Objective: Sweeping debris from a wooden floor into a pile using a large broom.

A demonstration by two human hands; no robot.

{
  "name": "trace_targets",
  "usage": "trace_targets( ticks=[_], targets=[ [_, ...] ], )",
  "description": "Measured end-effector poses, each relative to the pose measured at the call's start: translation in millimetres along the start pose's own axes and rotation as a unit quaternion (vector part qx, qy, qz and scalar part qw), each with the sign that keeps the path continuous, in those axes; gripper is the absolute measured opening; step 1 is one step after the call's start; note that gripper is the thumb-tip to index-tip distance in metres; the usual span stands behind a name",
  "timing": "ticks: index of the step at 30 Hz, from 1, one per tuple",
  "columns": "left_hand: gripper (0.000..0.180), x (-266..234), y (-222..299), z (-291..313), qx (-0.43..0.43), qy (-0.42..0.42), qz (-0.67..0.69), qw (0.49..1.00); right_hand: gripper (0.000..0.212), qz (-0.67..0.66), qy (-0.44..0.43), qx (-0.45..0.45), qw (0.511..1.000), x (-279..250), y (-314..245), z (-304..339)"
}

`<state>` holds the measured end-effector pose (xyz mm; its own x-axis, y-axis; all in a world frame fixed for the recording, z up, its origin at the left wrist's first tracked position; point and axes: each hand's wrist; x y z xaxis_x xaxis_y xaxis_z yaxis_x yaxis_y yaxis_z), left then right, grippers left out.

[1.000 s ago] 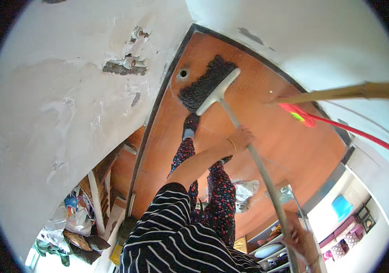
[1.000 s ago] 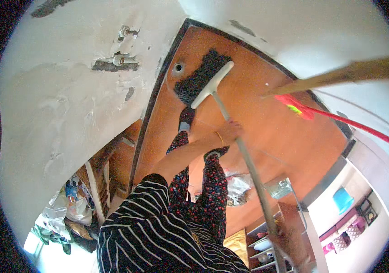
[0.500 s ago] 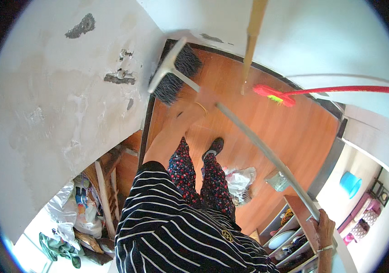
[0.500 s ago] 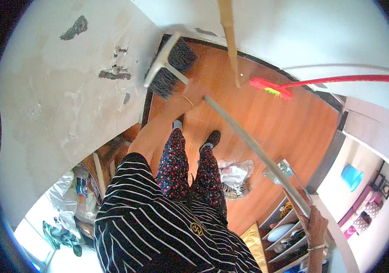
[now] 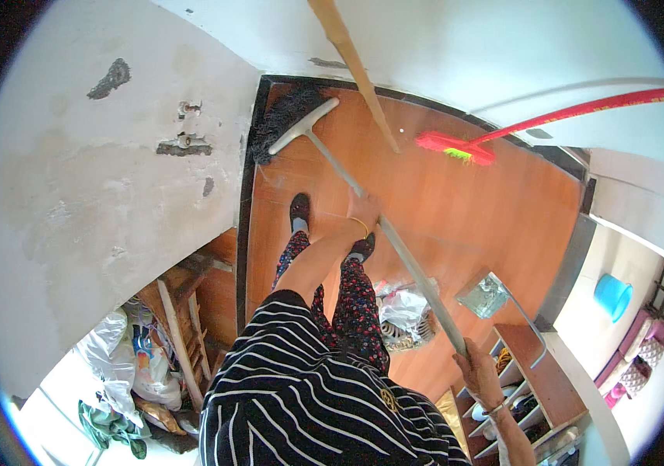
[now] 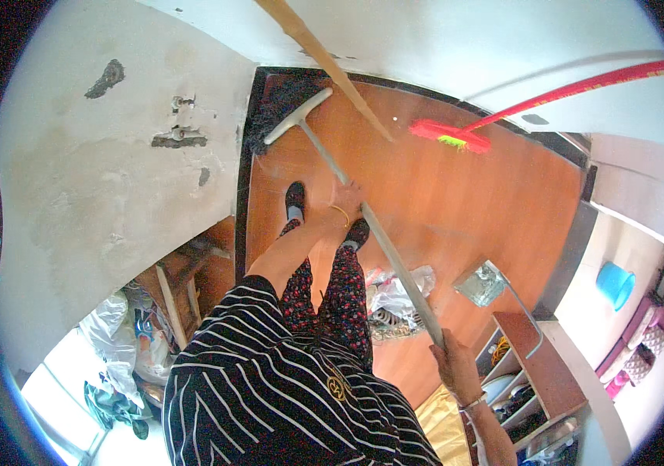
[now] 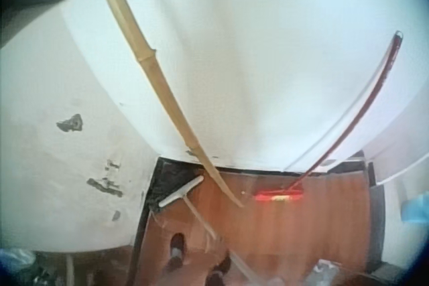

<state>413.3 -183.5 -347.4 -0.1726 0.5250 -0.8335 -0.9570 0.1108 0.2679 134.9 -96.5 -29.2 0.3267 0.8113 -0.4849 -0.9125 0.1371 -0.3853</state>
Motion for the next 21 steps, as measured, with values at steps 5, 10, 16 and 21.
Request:
trace_targets(
  ticks=[5,10,16,21],
  targets=[
    [0.025,5.2,12.5,-25.5,-0.045,-0.054,0.021,0.997,0.022,-0.021,0.026,-0.02,0.999,-1.6,14.4,-6.0],
    [0.029,17.1,29.1,0.3,-0.019,-0.077,-0.043,0.996,0.019,-0.082,-0.04,0.062,0.994,27.9,32.3,28.4],
    [0.031,37.0,78.9,80.5,0.083,-0.111,0.036,0.99,0.02,-0.151,-0.052,0.112,0.981,44.9,21.1,120.7],
    [0.021,62.8,141.3,135.2,0.17,-0.13,0.158,0.964,0.035,-0.049,-0.054,0.153,0.985,41.9,2.6,211.7]
  ],
)
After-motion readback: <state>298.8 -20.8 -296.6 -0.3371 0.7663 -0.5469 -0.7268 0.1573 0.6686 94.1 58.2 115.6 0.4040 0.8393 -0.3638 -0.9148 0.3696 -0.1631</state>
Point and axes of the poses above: each hand's wrist, its own z-axis away from the middle knuckle, its own x-axis out of the palm, y = z × x, and after that the axes turned 5 degrees about z, right-handed
